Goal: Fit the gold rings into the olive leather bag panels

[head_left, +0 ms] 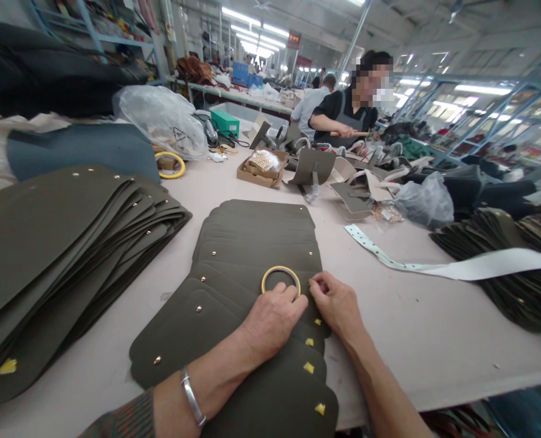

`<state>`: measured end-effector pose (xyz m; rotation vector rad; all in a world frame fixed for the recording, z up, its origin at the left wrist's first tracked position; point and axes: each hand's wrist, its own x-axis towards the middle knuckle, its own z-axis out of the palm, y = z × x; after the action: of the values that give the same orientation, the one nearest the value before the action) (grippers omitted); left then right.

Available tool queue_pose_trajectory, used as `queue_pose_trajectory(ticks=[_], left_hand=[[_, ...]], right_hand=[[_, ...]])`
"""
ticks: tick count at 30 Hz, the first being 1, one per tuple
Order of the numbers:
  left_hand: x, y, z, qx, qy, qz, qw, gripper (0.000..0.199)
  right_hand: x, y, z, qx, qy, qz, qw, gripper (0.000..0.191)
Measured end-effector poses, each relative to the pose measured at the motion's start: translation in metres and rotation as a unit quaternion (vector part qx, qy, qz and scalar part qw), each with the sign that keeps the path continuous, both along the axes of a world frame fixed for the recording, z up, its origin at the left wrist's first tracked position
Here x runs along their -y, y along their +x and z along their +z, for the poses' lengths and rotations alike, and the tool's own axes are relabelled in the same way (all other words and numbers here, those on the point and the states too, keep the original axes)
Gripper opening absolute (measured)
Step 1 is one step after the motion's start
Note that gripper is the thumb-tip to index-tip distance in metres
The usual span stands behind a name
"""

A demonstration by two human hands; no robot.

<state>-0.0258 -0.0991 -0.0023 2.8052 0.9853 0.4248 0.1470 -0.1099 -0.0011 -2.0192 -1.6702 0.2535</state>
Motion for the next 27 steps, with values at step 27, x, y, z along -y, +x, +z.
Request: queue_pose_trajectory(ticks=[27], left_hand=[[0.000, -0.019, 0.011, 0.103, -0.021, -0.029, 0.994, 0.020]], right_hand=[[0.041, 0.022, 0.014, -0.235, -0.127, 0.114, 0.957, 0.023]])
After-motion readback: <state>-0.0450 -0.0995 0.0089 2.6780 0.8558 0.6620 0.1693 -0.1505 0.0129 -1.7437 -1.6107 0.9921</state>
